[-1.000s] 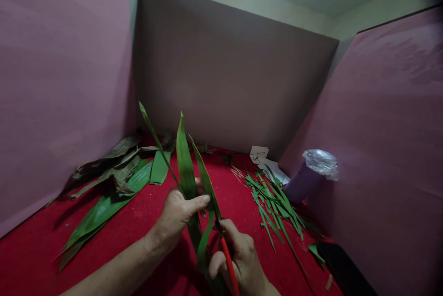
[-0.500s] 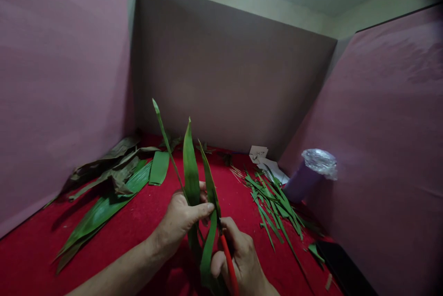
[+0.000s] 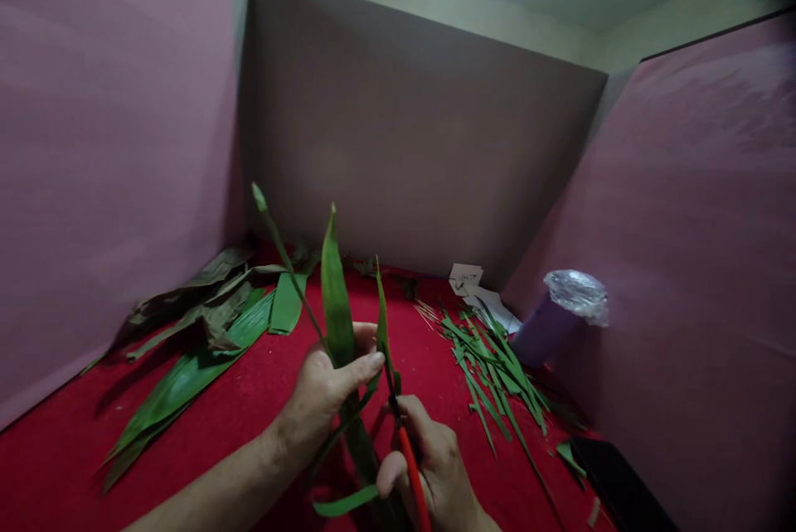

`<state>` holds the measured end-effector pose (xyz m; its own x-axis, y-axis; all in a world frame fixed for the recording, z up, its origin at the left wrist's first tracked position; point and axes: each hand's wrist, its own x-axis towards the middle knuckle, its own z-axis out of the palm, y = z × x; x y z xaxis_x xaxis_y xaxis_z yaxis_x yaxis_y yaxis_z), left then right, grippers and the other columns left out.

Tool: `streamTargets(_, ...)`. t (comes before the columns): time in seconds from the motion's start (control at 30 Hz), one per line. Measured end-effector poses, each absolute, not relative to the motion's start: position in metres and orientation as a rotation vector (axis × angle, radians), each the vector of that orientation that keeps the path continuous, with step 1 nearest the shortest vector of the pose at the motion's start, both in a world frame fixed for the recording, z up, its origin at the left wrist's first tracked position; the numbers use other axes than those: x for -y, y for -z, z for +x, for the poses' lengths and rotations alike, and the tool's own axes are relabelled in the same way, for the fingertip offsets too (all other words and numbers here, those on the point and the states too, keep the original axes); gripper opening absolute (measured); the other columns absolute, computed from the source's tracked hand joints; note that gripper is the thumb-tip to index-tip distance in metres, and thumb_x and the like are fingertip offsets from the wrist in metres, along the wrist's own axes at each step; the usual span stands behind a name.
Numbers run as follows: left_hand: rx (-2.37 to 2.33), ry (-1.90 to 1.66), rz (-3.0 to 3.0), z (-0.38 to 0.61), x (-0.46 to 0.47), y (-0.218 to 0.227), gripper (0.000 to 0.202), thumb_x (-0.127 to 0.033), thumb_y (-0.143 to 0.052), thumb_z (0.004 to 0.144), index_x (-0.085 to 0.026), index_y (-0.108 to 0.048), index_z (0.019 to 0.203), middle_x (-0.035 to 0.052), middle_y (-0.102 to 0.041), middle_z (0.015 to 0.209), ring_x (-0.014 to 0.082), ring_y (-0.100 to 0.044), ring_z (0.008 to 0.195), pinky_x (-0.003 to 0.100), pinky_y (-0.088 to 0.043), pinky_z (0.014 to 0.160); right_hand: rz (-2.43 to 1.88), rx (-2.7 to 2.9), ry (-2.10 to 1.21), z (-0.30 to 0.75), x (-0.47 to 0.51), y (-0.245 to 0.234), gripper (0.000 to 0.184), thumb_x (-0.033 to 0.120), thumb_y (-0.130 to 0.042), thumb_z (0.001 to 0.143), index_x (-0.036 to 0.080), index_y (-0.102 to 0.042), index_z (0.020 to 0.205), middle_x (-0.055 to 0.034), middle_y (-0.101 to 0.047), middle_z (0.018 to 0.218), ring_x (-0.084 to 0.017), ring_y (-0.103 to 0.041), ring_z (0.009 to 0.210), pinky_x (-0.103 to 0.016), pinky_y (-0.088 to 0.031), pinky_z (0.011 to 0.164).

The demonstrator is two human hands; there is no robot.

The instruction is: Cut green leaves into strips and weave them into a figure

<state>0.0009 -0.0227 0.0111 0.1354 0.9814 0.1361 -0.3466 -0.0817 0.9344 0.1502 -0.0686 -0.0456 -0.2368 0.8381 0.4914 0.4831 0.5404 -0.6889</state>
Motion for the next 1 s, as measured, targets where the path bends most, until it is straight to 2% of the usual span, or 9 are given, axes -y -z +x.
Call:
streamTargets(0.1,-0.826,-1.352,1.078,0.0001,0.0211,-0.0113,0.015,-0.026,-0.067,0.071,-0.017,-0.065,0.083,-0.0032,-0.061,0.062,0.0086,-0.054,0.058,0.018,-0.044,0.056,-1.075,1.906,-0.504,0.1490,0.0689,0.0460,0.051,0.062,-0.037,0.083,0.014,-0.050,0.094,0.0072,-0.041,0.045,-0.010,-0.032,0.037,-0.021,-0.028,0.038)
streamTargets(0.2,-0.854,-1.347,1.041,0.0005,0.0210,-0.0127,0.015,-0.026,-0.068,0.069,-0.016,-0.064,0.080,-0.0040,-0.060,0.054,0.0087,-0.053,0.050,0.019,-0.043,0.049,-1.079,1.904,-0.513,0.1485,0.0688,0.0455,0.050,0.062,-0.038,0.083,0.014,-0.050,0.093,0.0071,-0.042,0.043,-0.010,-0.031,0.037,-0.021,-0.027,0.037)
streamTargets(0.37,-0.858,-1.348,1.041,0.0002,0.0214,-0.0155,0.018,-0.025,-0.070,0.067,-0.014,-0.063,0.081,-0.0036,-0.061,0.054,0.0091,-0.055,0.049,0.019,-0.046,0.049,-1.079,1.901,-0.534,0.1491,0.0687,0.0471,0.049,0.062,-0.041,0.081,0.015,-0.050,0.093,0.0068,-0.044,0.044,-0.010,-0.032,0.037,-0.021,-0.027,0.039)
streamTargets(0.57,-0.843,-1.357,1.043,0.0008,0.0211,-0.0170,0.018,-0.023,-0.070,0.065,-0.014,-0.058,0.074,-0.0028,-0.063,0.052,0.0115,-0.059,0.046,0.022,-0.050,0.049,-1.051,1.879,-0.546,0.1475,0.0692,0.0464,0.048,0.064,-0.042,0.080,0.018,-0.049,0.090,0.0035,-0.053,0.054,-0.010,-0.042,0.043,-0.019,-0.033,0.042)
streamTargets(0.67,-0.842,-1.352,1.047,0.0008,0.0207,-0.0174,0.019,-0.024,-0.070,0.065,-0.014,-0.056,0.074,-0.0034,-0.062,0.050,0.0112,-0.058,0.044,0.021,-0.050,0.047,-1.061,1.871,-0.574,0.1467,0.0702,0.0445,0.039,0.055,-0.047,0.080,0.018,-0.048,0.091,0.0044,-0.053,0.054,-0.010,-0.042,0.042,-0.018,-0.032,0.041)
streamTargets(0.8,-0.847,-1.326,1.054,-0.0002,0.0199,-0.0178,0.019,-0.025,-0.069,0.067,-0.015,-0.055,0.074,-0.0035,-0.061,0.047,0.0104,-0.057,0.043,0.020,-0.048,0.045,-1.133,1.835,-0.616,0.1464,0.0719,0.0429,0.025,0.034,-0.059,0.073,0.018,-0.048,0.089,0.0085,-0.046,0.048,-0.009,-0.036,0.040,-0.019,-0.028,0.040)
streamTargets(1.0,-0.849,-1.310,1.063,-0.0007,0.0187,-0.0203,0.020,-0.026,-0.070,0.065,-0.014,-0.055,0.075,-0.0034,-0.060,0.046,0.0109,-0.056,0.042,0.021,-0.049,0.044,-1.095,1.807,-0.718,0.1441,0.0736,0.0393,0.023,0.028,-0.056,0.072,0.019,-0.048,0.091,0.0064,-0.052,0.054,-0.009,-0.041,0.042,-0.018,-0.030,0.042)
